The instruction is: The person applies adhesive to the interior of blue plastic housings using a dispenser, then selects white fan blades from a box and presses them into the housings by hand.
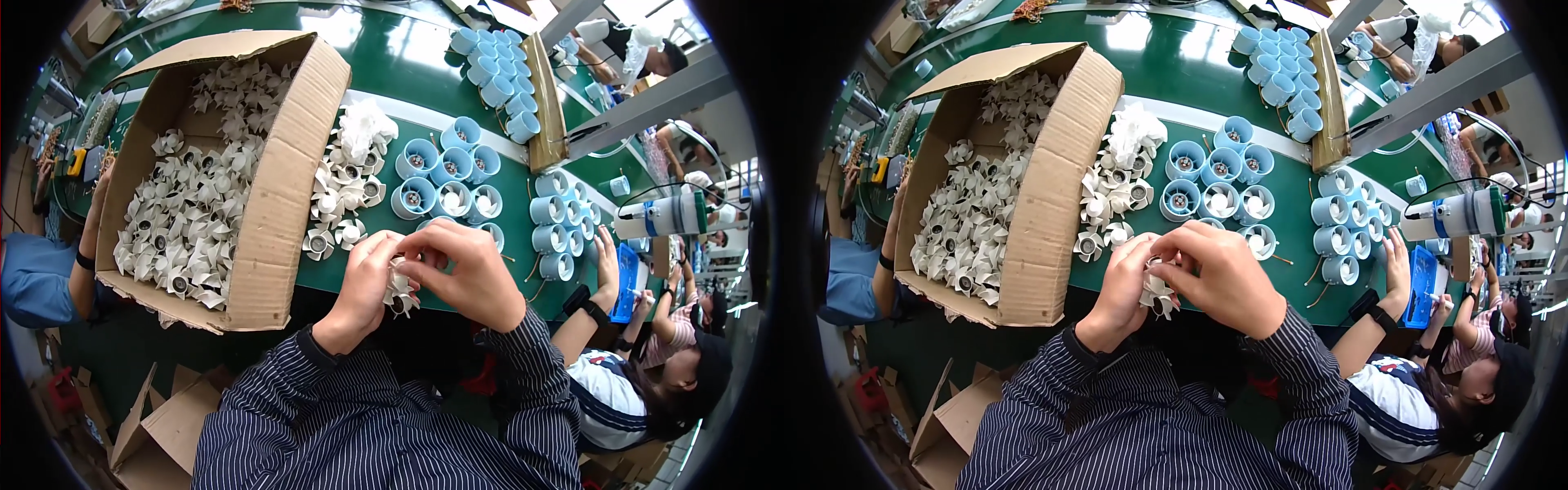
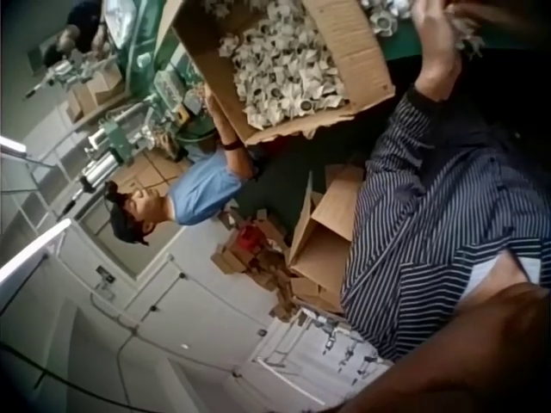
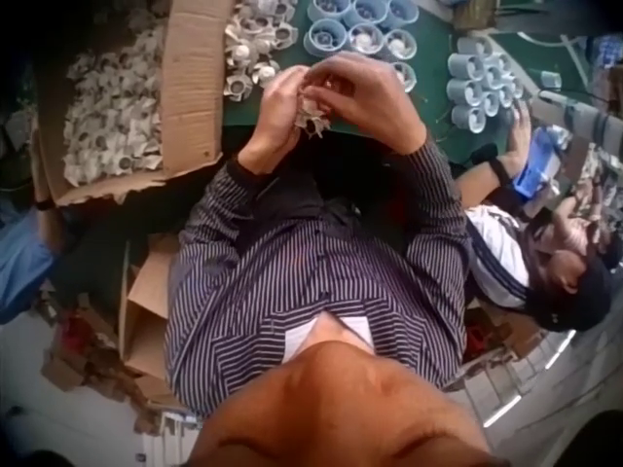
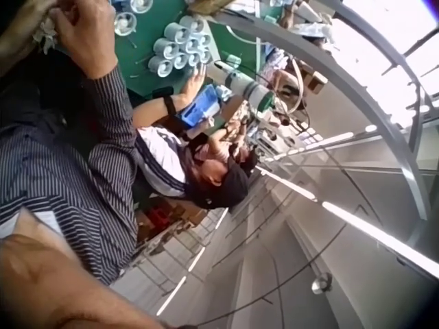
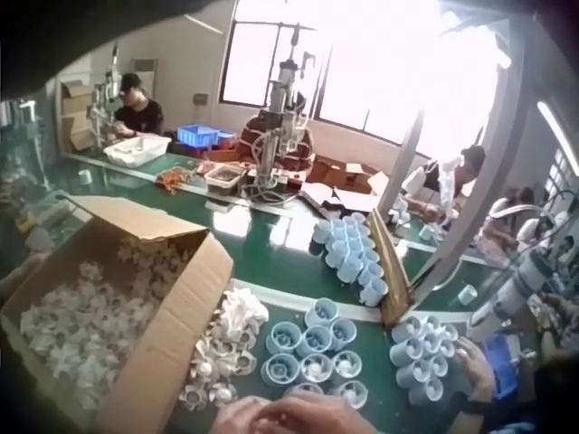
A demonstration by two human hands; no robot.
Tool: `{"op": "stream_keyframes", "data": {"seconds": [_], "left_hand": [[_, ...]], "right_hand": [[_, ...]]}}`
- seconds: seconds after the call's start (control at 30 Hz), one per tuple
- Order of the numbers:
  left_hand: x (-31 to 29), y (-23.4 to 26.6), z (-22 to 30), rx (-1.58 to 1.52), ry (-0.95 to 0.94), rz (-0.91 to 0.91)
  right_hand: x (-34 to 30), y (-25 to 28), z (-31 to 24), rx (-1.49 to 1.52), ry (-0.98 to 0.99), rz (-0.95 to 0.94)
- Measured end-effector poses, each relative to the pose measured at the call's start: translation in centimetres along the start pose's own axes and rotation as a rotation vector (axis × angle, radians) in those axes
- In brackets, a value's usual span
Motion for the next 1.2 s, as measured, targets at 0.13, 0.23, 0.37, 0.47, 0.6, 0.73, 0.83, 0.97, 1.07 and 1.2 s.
{"op": "stream_keyframes", "data": {"seconds": [0.13,0.23,0.37,0.47,0.6,0.73,0.83,0.97,1.07,1.2], "left_hand": [[0.5,0.9,-1.3,0.170,-0.178,0.001],[0.5,0.8,-0.8,0.323,-0.251,-0.018],[0.5,0.9,-0.7,0.304,-0.226,-0.021],[0.4,0.9,-0.4,0.160,-0.135,-0.005],[-0.4,0.6,0.1,-0.049,0.013,0.008],[-0.8,0.2,0.4,-0.095,0.073,-0.035],[-1.0,0.5,0.8,-0.106,0.072,-0.028],[-1.0,0.6,1.1,-0.079,0.070,-0.041],[-1.3,0.5,1.1,-0.074,0.107,-0.109],[-1.5,0.5,1.1,-0.075,0.115,-0.141]], "right_hand": [[-1.1,-0.6,-0.1,-0.123,0.038,0.021],[-1.5,-1.0,-0.3,-0.243,0.078,0.003],[-1.7,-0.9,-0.4,-0.337,0.114,0.010],[-1.4,0.5,0.2,-0.289,0.117,0.061],[0.9,3.6,3.9,0.160,-0.065,0.124],[2.7,4.3,8.9,0.946,-0.281,-0.094],[3.1,4.0,8.7,1.179,-0.318,-0.213],[4.0,3.8,8.2,0.877,-0.305,-0.090],[4.9,3.8,7.1,0.272,-0.198,0.175],[5.8,2.7,4.9,-0.233,-0.042,0.306]]}}
Point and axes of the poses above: each hand's wrist, its own x-axis towards the middle knuckle, its own y-axis out of the back of the hand, z = x × y, the point moved 5 cm from there along x, towards the middle knuckle, and after that the axes turned 13 degrees about -y, right-handed, at the moved point
